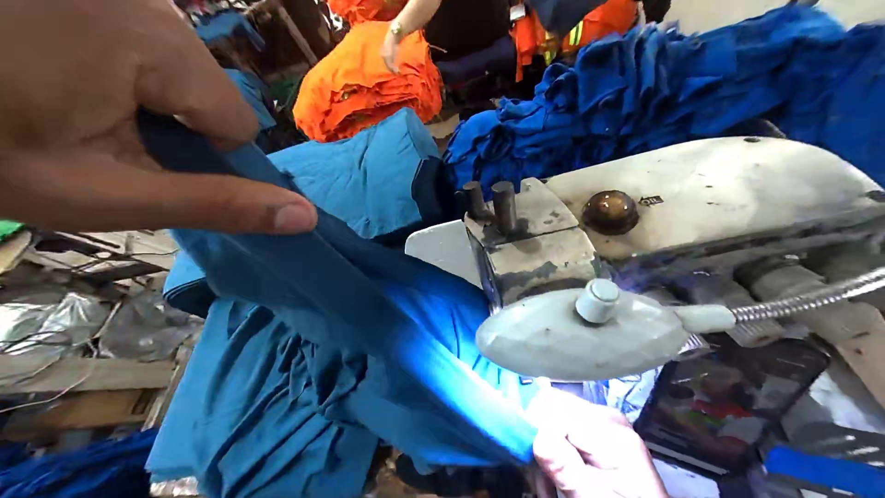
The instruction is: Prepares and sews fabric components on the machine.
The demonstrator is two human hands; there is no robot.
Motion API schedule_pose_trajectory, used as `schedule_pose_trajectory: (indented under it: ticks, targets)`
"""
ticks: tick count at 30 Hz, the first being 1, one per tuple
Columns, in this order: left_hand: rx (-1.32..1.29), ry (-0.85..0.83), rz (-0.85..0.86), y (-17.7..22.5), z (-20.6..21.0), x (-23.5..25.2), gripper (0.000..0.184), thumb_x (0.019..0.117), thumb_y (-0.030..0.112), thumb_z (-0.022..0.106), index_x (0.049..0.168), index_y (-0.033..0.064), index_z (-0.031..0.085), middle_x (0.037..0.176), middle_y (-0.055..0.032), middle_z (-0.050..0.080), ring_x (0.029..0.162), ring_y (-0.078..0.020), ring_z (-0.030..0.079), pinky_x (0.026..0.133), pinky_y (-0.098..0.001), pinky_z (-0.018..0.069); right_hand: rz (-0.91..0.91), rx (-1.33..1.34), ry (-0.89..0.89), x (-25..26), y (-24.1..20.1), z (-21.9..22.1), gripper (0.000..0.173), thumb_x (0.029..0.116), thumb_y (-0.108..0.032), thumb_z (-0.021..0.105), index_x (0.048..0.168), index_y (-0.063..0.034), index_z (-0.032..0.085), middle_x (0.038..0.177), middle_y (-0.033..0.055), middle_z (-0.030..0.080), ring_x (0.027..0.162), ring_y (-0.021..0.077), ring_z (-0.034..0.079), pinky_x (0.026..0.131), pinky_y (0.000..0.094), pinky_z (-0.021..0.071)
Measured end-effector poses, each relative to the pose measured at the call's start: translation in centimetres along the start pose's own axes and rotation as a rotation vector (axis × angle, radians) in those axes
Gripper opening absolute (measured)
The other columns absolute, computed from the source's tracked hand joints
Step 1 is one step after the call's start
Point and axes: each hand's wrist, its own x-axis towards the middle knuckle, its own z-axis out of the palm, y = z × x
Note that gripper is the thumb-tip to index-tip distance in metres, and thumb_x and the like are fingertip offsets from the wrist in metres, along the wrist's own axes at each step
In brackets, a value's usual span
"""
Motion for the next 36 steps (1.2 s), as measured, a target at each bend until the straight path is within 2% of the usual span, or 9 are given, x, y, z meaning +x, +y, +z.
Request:
schedule_pose_trajectory:
  ticks: [4, 10, 16, 20, 23, 26, 30, 33, 36]
  targets:
    - [0.104, -0.027, 0.035, 0.2, 0.2, 0.3, 0.06, 0.0823, 0.062, 0.075, 0.056, 0.0143, 0.05, 0.052, 0.0042, 0.044, 0.05, 0.0017, 0.044, 0.049, -0.0179, 0.0297, -0.015, 0.004, -0.001, -0.1, 0.2, 0.1, 0.034, 0.108, -0.024, 0.054, 0.088, 0.0007, 0.065, 0.079, 0.0072, 0.063, 0.061, 0.0045, 0.06, 0.054, 0.019, 0.0531]
    - [0.094, -0.078, 0.039, 2.3, 0.0, 1.4, 0.056, 0.0868, 0.058, 0.072, 0.063, 0.0107, 0.054, 0.057, 0.0023, 0.049, 0.057, 0.0005, 0.049, 0.054, -0.0195, 0.0337, -0.028, 0.027, -0.003, 0.0, 0.5, 0.2, 0.033, 0.108, -0.023, 0.054, 0.088, 0.0006, 0.066, 0.077, 0.0065, 0.062, 0.06, 0.0039, 0.058, 0.054, 0.0183, 0.0512]
    - [0.148, -0.137, -0.067, 4.4, 1.1, 2.6, 0.061, 0.0874, 0.064, 0.068, 0.061, 0.0126, 0.051, 0.055, 0.0035, 0.043, 0.053, -0.0018, 0.046, 0.051, -0.0234, 0.0329, -0.05, -0.007, 0.005, 0.2, 0.7, 0.0, 0.035, 0.1081, -0.024, 0.052, 0.085, 0.0003, 0.064, 0.078, 0.0073, 0.061, 0.062, 0.0043, 0.058, 0.056, 0.0182, 0.0505]
    - [0.249, -0.092, -0.133, 6.4, 1.8, 3.2, 0.061, 0.0915, 0.059, 0.06, 0.058, 0.0118, 0.04, 0.053, 0.0, 0.039, 0.05, -0.0121, 0.046, 0.049, -0.0346, 0.0321, -0.062, 0.01, -0.008, 0.1, 0.8, -0.1, 0.035, 0.1081, -0.024, 0.053, 0.085, 0.0002, 0.064, 0.076, 0.0072, 0.06, 0.063, 0.0049, 0.058, 0.057, 0.0185, 0.0505]
    - [0.219, -0.086, -0.094, 6.1, 1.9, 2.9, 0.062, 0.0926, 0.057, 0.063, 0.059, 0.0086, 0.044, 0.053, -0.0011, 0.041, 0.052, -0.0103, 0.046, 0.051, -0.0319, 0.0326, -0.065, 0.01, -0.012, 0.0, 0.8, -0.2, 0.035, 0.1075, -0.023, 0.054, 0.083, 0.0006, 0.063, 0.076, 0.0076, 0.06, 0.065, 0.0053, 0.058, 0.059, 0.0184, 0.05]
    - [0.229, -0.085, -0.161, 6.1, 2.1, 2.9, 0.058, 0.0907, 0.056, 0.062, 0.058, 0.0125, 0.041, 0.052, 0.0016, 0.041, 0.05, -0.0105, 0.046, 0.049, -0.033, 0.0328, -0.064, 0.011, -0.013, 0.0, 0.8, -0.2, 0.036, 0.1073, -0.024, 0.054, 0.082, 0.0007, 0.062, 0.077, 0.0076, 0.059, 0.066, 0.0053, 0.058, 0.059, 0.0181, 0.0494]
    - [0.285, -0.107, -0.152, 6.1, 2.4, 3.4, 0.062, 0.0892, 0.06, 0.063, 0.057, 0.0107, 0.045, 0.049, -0.0004, 0.04, 0.046, -0.0138, 0.046, 0.046, -0.0365, 0.0329, -0.048, 0.009, -0.004, 0.0, 0.7, -0.2, 0.036, 0.1071, -0.024, 0.054, 0.083, 0.0012, 0.062, 0.078, 0.0082, 0.061, 0.066, 0.005, 0.058, 0.059, 0.0181, 0.0502]
    - [0.305, -0.052, -0.169, 6.3, 2.6, 3.6, 0.059, 0.0877, 0.06, 0.061, 0.055, 0.0166, 0.038, 0.049, 0.0032, 0.037, 0.045, -0.0128, 0.044, 0.045, -0.0366, 0.0306, -0.041, 0.027, -0.004, 0.1, 0.7, -0.3, 0.035, 0.107, -0.024, 0.055, 0.085, 0.0014, 0.065, 0.08, 0.0082, 0.063, 0.066, 0.0052, 0.06, 0.059, 0.0191, 0.0514]
    - [0.257, -0.065, -0.117, 6.7, 2.5, 4.1, 0.06, 0.0874, 0.062, 0.065, 0.056, 0.0153, 0.043, 0.049, 0.0031, 0.037, 0.044, -0.0107, 0.041, 0.045, -0.0342, 0.0289, -0.037, 0.017, -0.003, 0.1, 0.6, -0.4, 0.033, 0.1071, -0.023, 0.055, 0.087, 0.0013, 0.065, 0.081, 0.0082, 0.063, 0.066, 0.0041, 0.059, 0.059, 0.0178, 0.0512]
